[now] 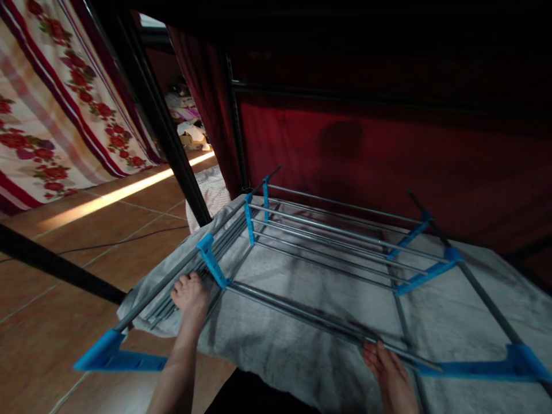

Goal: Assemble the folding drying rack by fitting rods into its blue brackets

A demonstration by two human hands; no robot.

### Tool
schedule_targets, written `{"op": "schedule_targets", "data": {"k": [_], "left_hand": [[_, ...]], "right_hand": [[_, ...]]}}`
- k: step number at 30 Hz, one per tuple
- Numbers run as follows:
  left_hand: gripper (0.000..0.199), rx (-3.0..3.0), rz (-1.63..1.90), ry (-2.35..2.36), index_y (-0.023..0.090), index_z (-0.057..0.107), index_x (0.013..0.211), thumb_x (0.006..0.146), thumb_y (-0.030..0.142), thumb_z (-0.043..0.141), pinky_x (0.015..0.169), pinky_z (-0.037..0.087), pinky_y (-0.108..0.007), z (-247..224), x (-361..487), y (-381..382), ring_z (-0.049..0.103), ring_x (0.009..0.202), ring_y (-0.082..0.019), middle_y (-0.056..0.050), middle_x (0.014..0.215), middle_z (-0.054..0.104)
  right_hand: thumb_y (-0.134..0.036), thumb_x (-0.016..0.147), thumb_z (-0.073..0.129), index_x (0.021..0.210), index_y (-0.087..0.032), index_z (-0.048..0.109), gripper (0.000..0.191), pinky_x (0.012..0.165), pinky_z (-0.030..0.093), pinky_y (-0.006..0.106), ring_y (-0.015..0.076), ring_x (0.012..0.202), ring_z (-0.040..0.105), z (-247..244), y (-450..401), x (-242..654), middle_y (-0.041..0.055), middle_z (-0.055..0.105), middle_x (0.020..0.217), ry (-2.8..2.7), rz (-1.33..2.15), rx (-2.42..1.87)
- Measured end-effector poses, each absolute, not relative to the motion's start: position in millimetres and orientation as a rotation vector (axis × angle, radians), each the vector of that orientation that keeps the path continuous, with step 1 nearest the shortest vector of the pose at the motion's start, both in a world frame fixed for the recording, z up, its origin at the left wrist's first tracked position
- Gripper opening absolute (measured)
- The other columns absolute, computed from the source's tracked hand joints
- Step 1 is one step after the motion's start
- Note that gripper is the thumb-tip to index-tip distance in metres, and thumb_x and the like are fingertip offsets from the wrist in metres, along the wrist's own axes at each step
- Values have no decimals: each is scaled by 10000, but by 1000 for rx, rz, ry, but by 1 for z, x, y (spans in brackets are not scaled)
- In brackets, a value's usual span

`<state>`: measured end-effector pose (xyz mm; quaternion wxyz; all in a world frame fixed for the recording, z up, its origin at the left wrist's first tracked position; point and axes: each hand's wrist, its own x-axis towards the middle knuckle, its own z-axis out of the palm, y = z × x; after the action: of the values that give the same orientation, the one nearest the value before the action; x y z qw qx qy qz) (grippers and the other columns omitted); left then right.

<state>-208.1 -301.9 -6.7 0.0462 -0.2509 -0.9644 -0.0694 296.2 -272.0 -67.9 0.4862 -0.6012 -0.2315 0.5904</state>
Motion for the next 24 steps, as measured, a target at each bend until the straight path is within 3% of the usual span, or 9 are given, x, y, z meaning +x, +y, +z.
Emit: {"op": "schedule_targets", "data": {"k": [5, 10, 13, 19, 24], "left_hand": [[545, -721, -247, -2943, 4, 650, 1154, 919, 110, 171, 869, 454, -477, -6, -212, -296, 554, 1123, -413, -298, 1131, 618], [465, -745, -299, -2945, -9, 607, 1164, 915, 135, 242, 861, 463, -479, 0, -209, -296, 587, 1086, -408, -288, 1119, 618], [433, -798, -294, -2939, 3, 588, 1170, 922, 135, 259, 882, 453, -482, 3, -206, -301, 609, 1056, -389, -272, 1112, 628], [457, -850, -166, -2918, 55, 637, 1135, 967, 170, 229, 908, 436, -452, 3, -202, -303, 586, 1093, -374, -234, 1106, 630], [529, -663, -277, -2979, 65, 625, 1209, 973, 159, 161, 949, 414, -477, 1, -209, -301, 540, 1199, -390, -245, 1210, 597]], "right_hand": [[-639, 558, 839, 854, -227, 710, 523, 862, 586, 431, 304, 916, 708, -71, -270, 297, 105, 764, 932, -578, 1445, -1470], [-636, 435, 873, 812, -227, 697, 583, 807, 597, 431, 304, 849, 714, -71, -267, 296, 104, 765, 874, -506, 1495, -1462], [-617, 446, 877, 824, -225, 702, 572, 816, 598, 431, 308, 866, 720, -70, -266, 295, 109, 770, 885, -513, 1505, -1450], [-582, 430, 876, 839, -222, 708, 570, 834, 601, 463, 342, 905, 726, -75, -266, 297, 116, 775, 903, -554, 1500, -1413], [-499, 439, 894, 843, -240, 710, 514, 834, 605, 435, 320, 907, 736, -84, -267, 303, 98, 783, 931, -537, 1540, -1382]]}}
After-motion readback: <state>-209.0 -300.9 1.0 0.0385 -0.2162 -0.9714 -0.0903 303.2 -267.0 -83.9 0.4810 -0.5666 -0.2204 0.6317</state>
